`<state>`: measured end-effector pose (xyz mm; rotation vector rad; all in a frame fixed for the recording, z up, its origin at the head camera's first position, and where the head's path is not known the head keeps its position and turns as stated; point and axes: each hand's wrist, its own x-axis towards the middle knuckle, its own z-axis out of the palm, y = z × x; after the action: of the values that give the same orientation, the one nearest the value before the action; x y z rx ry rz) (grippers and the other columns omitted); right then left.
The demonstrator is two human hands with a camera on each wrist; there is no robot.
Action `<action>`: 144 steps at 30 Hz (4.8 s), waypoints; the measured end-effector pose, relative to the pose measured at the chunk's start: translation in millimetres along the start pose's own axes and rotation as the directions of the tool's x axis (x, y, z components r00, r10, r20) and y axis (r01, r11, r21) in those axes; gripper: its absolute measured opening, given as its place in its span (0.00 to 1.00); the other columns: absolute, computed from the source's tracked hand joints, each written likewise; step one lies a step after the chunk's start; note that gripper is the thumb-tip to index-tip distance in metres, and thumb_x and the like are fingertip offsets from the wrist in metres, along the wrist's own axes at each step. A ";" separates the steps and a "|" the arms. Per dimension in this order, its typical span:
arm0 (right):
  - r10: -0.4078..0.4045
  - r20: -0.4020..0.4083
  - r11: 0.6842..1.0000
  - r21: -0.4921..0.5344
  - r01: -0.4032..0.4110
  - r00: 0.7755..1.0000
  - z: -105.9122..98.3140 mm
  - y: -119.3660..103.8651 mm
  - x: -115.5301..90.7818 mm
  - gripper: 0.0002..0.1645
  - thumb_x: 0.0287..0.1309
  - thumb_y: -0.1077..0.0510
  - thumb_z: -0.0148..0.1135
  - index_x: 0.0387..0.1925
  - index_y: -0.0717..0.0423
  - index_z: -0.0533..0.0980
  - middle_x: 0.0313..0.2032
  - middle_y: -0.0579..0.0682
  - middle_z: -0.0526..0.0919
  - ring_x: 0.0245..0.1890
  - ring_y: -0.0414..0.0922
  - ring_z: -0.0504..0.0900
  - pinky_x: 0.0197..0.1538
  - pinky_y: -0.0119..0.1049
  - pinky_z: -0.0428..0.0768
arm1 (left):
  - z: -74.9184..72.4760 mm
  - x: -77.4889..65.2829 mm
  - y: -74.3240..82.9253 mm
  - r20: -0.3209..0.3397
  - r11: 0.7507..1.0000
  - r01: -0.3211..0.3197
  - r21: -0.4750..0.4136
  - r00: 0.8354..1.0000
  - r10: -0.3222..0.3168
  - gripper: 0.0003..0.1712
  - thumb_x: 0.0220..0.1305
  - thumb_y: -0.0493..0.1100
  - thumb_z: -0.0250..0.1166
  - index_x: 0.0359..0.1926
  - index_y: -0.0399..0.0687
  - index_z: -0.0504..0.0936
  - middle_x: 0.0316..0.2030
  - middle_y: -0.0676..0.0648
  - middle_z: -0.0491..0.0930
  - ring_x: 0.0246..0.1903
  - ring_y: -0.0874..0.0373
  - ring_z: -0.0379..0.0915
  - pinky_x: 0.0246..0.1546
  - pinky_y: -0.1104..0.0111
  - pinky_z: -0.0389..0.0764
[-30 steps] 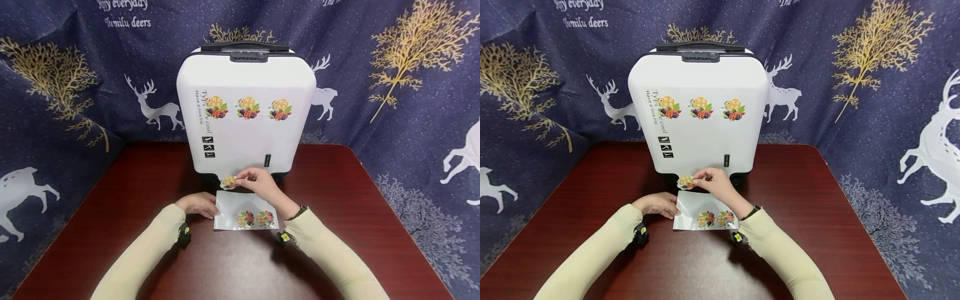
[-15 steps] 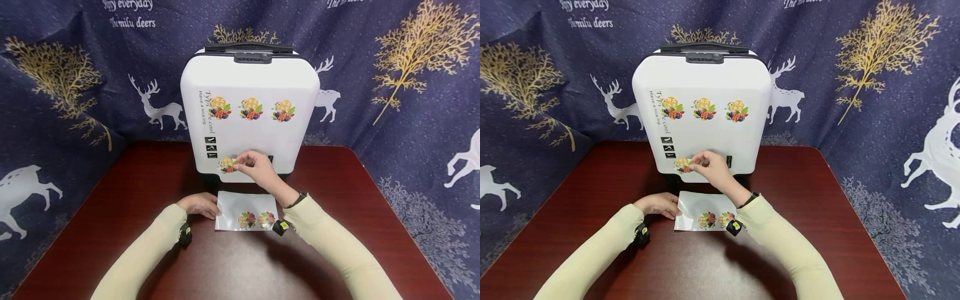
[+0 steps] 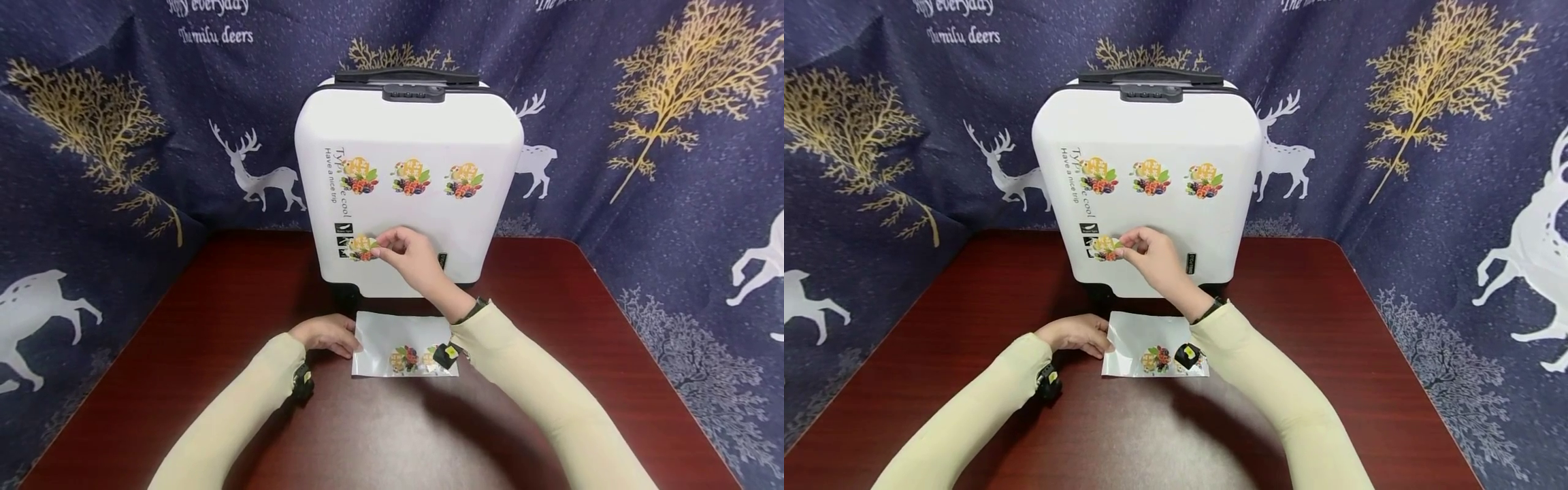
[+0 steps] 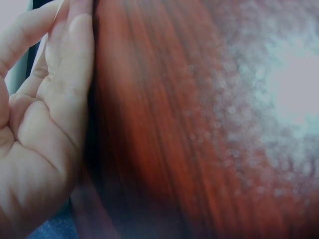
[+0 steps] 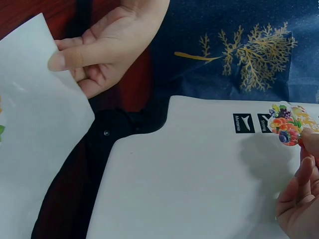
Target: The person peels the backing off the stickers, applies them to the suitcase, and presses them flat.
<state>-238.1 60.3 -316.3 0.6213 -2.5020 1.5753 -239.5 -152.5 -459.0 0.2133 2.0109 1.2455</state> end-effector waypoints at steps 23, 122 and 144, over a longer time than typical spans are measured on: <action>-0.092 -0.167 0.992 -0.100 0.076 0.982 15.7 -23.1 10.1 0.11 0.63 0.57 0.70 0.42 0.61 0.85 0.39 0.56 0.91 0.34 0.48 0.86 0.32 0.24 0.73 | 1.4 -1.5 0.8 0.000 1.000 -0.020 0.002 1.000 0.020 0.21 0.58 0.32 0.66 0.53 0.27 0.80 0.36 0.47 0.85 0.33 0.61 0.81 0.43 0.68 0.87; -0.173 -0.151 0.984 -0.067 0.164 0.973 16.4 10.9 -25.8 0.15 0.68 0.59 0.64 0.52 0.63 0.81 0.41 0.60 0.86 0.34 0.52 0.83 0.40 0.34 0.81 | 1.4 0.2 -4.8 -0.003 0.999 -0.031 -0.033 1.000 0.031 0.17 0.58 0.32 0.65 0.49 0.29 0.80 0.33 0.51 0.85 0.32 0.62 0.80 0.43 0.69 0.86; -0.046 0.019 0.996 -0.076 0.047 0.999 3.6 56.9 -77.7 0.14 0.67 0.60 0.65 0.50 0.64 0.82 0.42 0.59 0.86 0.32 0.39 0.79 0.35 0.28 0.77 | 2.0 2.6 -6.6 -0.008 0.999 -0.036 -0.032 0.999 0.036 0.19 0.58 0.32 0.65 0.51 0.28 0.80 0.35 0.50 0.84 0.33 0.61 0.80 0.43 0.69 0.86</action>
<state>-189.9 99.9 -389.8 0.6808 -2.5274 1.4567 -238.5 -153.2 -466.3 0.2299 1.9999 1.3024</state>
